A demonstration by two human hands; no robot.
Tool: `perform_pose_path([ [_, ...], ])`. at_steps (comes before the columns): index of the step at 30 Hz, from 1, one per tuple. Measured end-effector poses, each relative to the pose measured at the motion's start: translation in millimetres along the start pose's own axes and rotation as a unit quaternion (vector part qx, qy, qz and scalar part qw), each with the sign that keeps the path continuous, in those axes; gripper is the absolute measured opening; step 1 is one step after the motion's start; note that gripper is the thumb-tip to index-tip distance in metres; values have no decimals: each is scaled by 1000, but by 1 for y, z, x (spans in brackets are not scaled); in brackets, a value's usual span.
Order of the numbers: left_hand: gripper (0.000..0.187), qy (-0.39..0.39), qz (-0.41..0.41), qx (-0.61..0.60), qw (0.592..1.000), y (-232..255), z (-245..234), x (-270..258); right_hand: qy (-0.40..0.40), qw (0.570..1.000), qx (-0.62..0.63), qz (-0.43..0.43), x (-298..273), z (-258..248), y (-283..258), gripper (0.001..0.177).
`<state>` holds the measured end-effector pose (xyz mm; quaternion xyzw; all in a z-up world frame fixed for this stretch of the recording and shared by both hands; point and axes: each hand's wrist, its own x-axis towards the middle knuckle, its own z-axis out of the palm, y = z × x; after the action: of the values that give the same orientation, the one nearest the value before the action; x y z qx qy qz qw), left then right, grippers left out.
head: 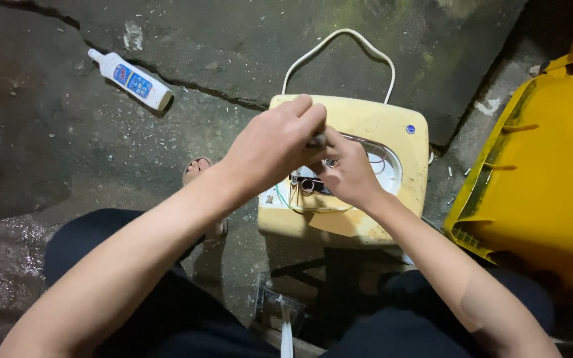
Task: Disassembling and inspecting the internal electrical components of a small water heater
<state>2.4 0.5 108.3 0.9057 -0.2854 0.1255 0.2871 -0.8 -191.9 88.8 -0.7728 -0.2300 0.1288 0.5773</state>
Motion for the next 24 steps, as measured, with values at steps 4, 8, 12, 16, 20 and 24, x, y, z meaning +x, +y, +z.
perform_pose_path([
  [4, 33, -109, -54, -75, 990, 20, -41, 10, -35, 998, -41, -25, 3, -3, 13, 12],
  [8, 22, -151, -18, -114, 982, 28, -58, 12, -62, 995, -63, -40, 5, -5, 5, 2],
  [12, 25, -53, 25, 80, 995, 7, 2, -6, -38, 998, -45, 8, 0, -4, 21, 10],
  [16, 34, -30, 51, 99, 993, 12, 8, 1, -59, 997, -45, 9, -1, -3, 27, 7],
  [20, 33, -189, -36, -180, 965, 41, -69, 17, -57, 997, -56, 17, -3, -7, 7, 11],
  [24, 23, -144, -7, -88, 986, 24, -38, 11, -48, 997, -52, 27, -5, -8, 23, 12],
])
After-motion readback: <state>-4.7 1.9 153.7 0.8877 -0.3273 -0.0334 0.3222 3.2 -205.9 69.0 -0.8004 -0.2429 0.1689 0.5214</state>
